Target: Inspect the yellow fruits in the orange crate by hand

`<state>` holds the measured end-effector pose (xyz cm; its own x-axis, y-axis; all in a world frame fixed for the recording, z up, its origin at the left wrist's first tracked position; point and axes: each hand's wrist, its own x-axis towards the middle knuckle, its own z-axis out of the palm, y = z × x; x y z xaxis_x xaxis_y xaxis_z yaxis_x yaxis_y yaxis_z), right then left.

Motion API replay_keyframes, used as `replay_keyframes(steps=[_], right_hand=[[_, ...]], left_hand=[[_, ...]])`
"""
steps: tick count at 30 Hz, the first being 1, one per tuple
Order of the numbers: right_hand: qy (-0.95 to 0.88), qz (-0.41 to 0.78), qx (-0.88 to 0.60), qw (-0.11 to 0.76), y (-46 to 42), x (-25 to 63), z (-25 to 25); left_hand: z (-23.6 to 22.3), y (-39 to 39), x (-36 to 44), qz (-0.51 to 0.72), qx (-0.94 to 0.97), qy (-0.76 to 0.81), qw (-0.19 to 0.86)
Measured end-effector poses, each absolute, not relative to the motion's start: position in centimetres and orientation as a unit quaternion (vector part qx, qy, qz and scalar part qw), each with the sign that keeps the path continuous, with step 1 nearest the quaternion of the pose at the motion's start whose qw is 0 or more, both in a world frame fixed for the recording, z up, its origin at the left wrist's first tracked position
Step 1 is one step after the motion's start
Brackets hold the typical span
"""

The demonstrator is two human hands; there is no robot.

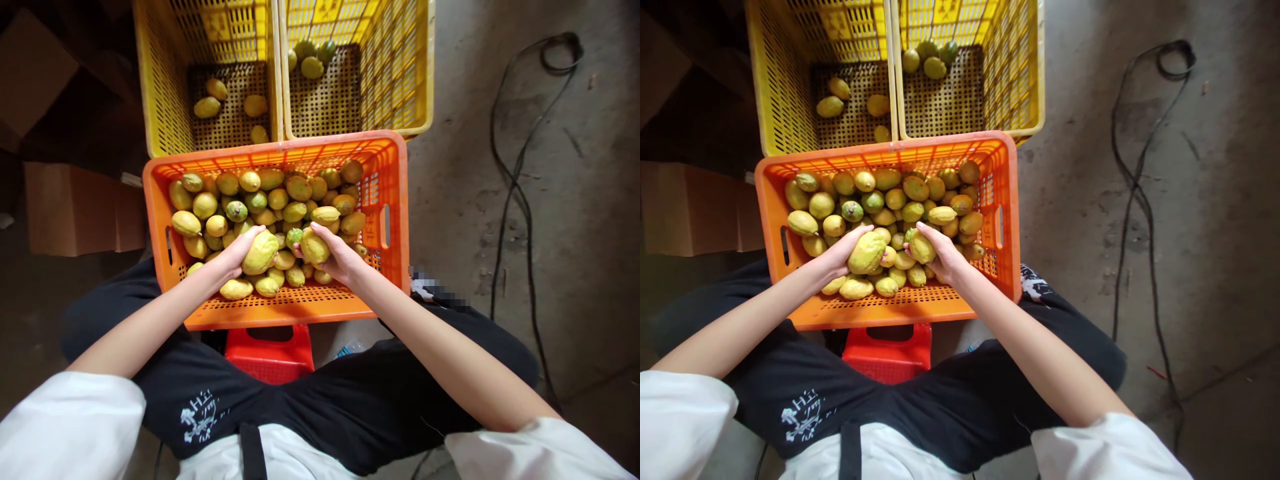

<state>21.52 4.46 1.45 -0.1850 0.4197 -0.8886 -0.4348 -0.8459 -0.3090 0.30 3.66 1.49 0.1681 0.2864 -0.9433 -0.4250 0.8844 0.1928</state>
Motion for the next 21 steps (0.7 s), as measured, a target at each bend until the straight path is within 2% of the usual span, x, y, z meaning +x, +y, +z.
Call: replay_keyframes(steps=[9, 21], right_hand=[[0.022, 0.774, -0.585, 0.242, 4.4, 21.1, 2.4], [-0.036, 0.819, -0.530, 0.217, 3.9, 21.8, 1.2]], left_hand=[[2.8, 3.3, 0.9, 0.223, 0.067, 0.602, 0.764], [1.8, 3.1, 0.3, 0.236, 0.090, 0.601, 0.758]])
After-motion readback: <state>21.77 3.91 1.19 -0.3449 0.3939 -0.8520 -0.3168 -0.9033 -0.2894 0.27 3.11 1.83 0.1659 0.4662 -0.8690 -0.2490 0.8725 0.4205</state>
